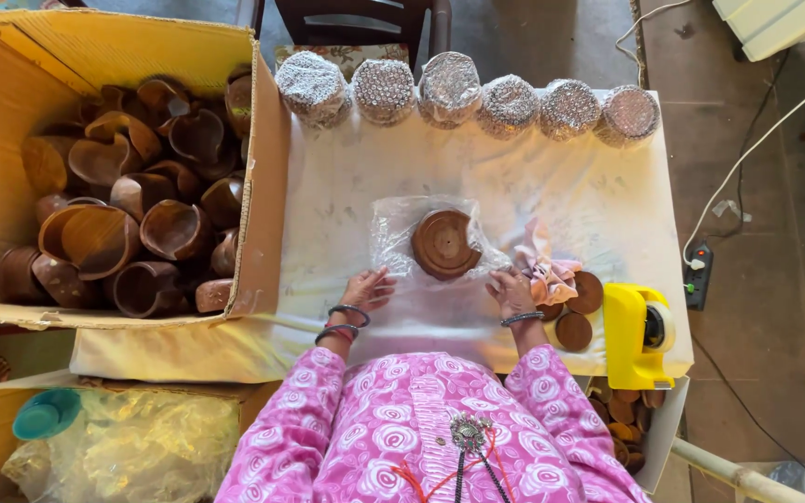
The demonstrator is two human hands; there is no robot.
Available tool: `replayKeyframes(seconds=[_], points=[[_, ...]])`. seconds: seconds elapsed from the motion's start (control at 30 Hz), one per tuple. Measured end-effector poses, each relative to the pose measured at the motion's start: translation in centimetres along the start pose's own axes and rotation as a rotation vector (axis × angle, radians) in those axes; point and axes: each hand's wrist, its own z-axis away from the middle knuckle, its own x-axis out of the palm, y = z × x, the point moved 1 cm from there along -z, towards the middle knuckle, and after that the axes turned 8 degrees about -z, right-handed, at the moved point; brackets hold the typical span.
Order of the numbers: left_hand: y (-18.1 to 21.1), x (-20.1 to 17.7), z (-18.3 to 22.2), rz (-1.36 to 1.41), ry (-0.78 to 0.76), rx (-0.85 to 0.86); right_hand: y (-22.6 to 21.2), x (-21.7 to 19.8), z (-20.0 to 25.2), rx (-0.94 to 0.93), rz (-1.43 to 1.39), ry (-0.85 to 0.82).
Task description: Cleaning small clay pots with a cloth and wrapping them in bubble wrap for shipping.
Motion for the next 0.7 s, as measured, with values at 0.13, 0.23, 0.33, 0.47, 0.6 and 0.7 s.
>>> replayKeyframes(seconds=[0.13,0.23,0.33,0.47,0.6,0.7], points=[[-0.7,0.9,-0.2,0.453,0.009,0.066,-0.3,2.8,0.4,-0.1,0.041,0.124],[-1.2,0.6,-1.1,0.565,0.112,0.151,2.7,-2.3,-3.9,-0.229,0.303,0.174],[0.5,1.6,0.2,0.253,0.415,0.313,1.3,-2.1,-3.9,-0.452,0.572,0.237],[6.5,5.6,6.7,-0.634,0.936,0.792,1.3,-5.8,-6.6,-0.437,0.495,0.135],[9.6,7.7,12.0,-0.738,0.873,0.939,-3.2,-2.1,-1.4,-0.048,0.035,0.092],[8.1,7.6,12.2,-0.844,0.819,0.98,-7.6,4.2,4.5,-0.001,-0.171,-0.007]])
